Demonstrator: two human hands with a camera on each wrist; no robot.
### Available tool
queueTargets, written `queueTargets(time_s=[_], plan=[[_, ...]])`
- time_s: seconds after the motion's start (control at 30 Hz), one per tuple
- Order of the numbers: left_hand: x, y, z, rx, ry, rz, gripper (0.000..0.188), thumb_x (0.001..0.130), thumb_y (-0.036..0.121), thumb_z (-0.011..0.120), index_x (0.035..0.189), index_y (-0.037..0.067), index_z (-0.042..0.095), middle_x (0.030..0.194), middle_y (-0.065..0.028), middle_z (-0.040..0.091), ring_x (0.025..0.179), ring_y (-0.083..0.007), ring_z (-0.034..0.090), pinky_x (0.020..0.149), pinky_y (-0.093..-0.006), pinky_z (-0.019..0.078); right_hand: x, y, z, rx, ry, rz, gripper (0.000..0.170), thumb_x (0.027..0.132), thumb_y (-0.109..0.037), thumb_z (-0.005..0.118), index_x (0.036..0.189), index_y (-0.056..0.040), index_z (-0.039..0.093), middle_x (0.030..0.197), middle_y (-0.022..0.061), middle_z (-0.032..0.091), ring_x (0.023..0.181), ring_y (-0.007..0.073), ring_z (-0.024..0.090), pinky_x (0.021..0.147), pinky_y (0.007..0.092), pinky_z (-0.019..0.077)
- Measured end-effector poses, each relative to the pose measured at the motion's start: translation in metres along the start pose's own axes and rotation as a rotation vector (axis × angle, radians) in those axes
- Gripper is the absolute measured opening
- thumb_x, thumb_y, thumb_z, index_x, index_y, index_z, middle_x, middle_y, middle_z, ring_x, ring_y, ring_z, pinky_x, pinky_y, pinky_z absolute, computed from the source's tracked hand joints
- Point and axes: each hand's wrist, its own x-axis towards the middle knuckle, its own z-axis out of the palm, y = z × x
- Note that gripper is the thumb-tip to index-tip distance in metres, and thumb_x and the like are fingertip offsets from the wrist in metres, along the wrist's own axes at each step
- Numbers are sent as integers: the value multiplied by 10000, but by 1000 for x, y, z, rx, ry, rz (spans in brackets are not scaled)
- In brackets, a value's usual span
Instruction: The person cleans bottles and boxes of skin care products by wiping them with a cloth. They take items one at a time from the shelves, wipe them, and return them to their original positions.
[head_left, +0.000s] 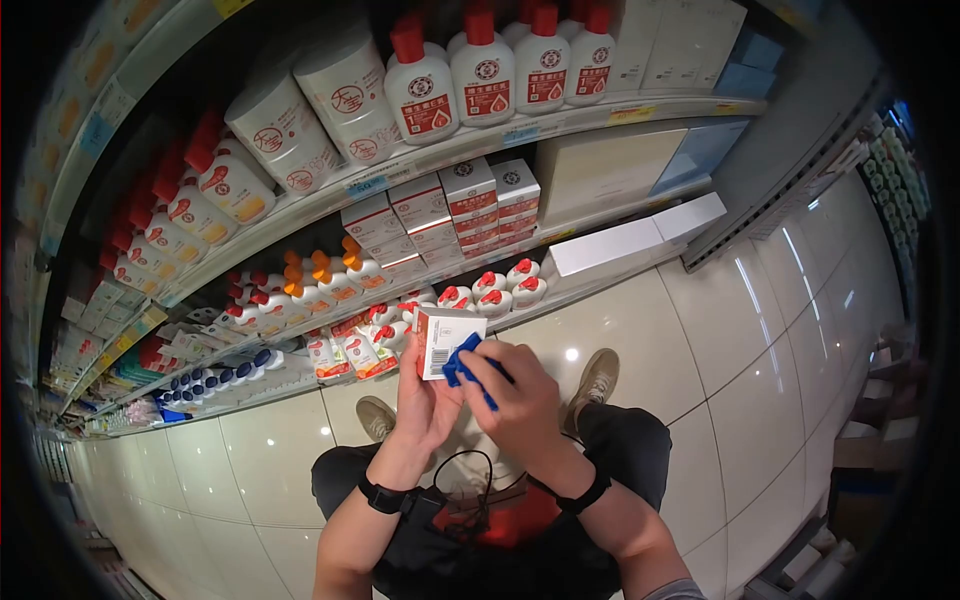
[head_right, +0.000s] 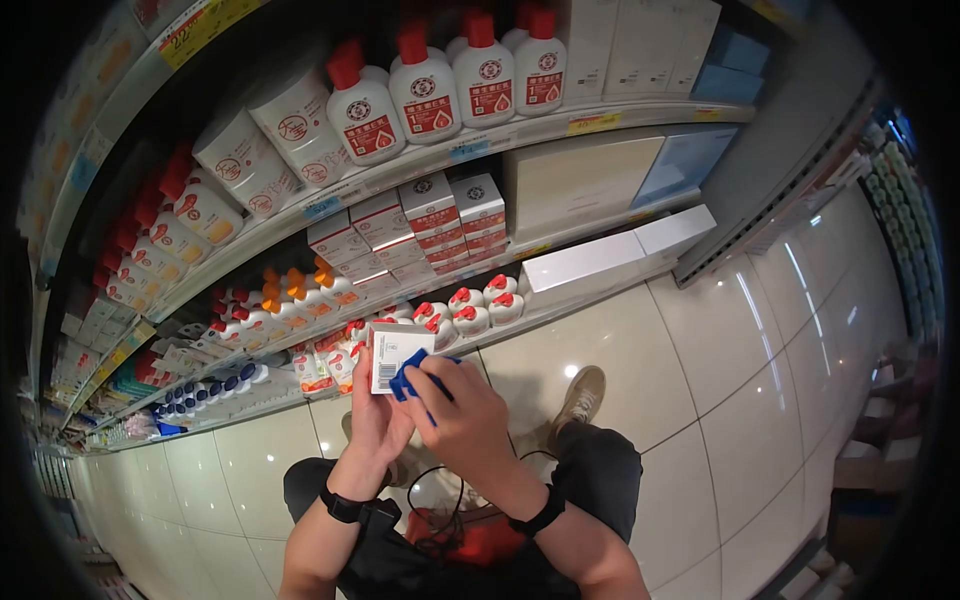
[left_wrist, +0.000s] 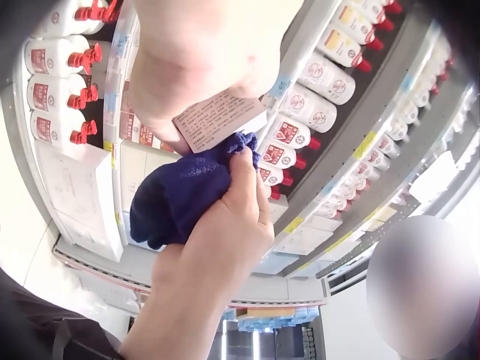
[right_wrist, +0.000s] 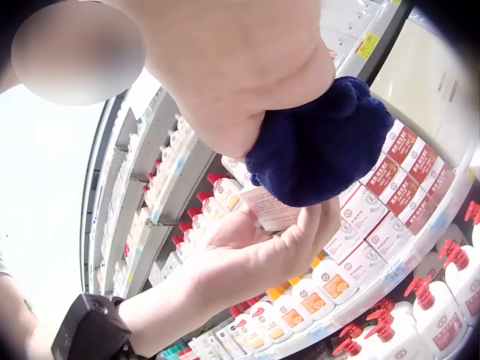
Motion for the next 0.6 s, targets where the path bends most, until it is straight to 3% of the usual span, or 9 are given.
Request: queueTargets(time_s=[0.17,0.23,0.27,0.3,0.37,0.4,0.43,0.5,0.6], plan=[[2,15,4,98,-92,62,602,1088,535,446,1452,60,511,1354,-142,654,1237,-259,650,1065,-400,539,-10,7,0,106,-28,-9,296,785,-45,803,1076,-46,751,1081,65,686,831,267,664,689,377,563],[6,17,13,225,72,223,586,1078,525,481,1440,67,531,1338,-137,661,1203,-287,663,1054,-416,538,-8,15,-6,64,-81,128,262,814,-81,801,1068,-39,755,1073,82,695,852,287,682,733,396,567],[8,23,5,337,44,234,594,1058,405,596,1477,-1,480,1414,-140,613,1292,-254,616,1096,-394,507,-6,19,-11,58,-122,276,228,847,-114,786,1055,-25,760,1045,99,702,898,309,698,780,401,566],[10,27,12,343,33,236,594,1058,405,596,1477,-1,480,1414,-140,613,1292,-254,616,1096,-394,507,-1,21,-18,58,-111,272,228,847,-114,786,1055,-25,760,1045,99,702,898,310,698,780,401,566],[18,32,31,752,-76,270,641,991,248,712,1509,-28,452,1417,-137,606,1308,-224,600,1118,-372,480,9,30,-33,4,15,347,197,849,-111,772,1037,-52,761,1021,70,689,941,297,689,779,396,566],[27,31,45,828,-99,309,770,902,168,804,1539,-33,422,1422,-143,594,1308,-209,596,1109,-355,480,14,32,-43,24,98,343,176,856,-103,766,1021,-39,764,1006,75,694,918,297,698,773,394,564],[36,30,58,830,-102,314,770,902,168,804,1539,-33,422,1422,-143,594,1308,-209,596,1109,-355,480,18,37,-50,27,101,339,176,856,-103,766,1021,-39,764,1006,75,694,918,297,698,773,394,564],[54,28,83,1278,-211,460,788,853,217,854,1507,-7,475,1396,-135,599,1280,-227,612,1095,-350,490,22,45,-61,69,228,395,193,855,-87,762,1038,-27,761,1000,82,698,891,302,707,769,385,563],[84,29,128,1679,-319,645,787,785,191,889,1462,17,528,1370,-128,607,1248,-235,611,1073,-368,499,23,51,-75,107,239,394,187,873,-79,752,1049,-15,756,1000,90,698,873,306,710,776,381,561]])
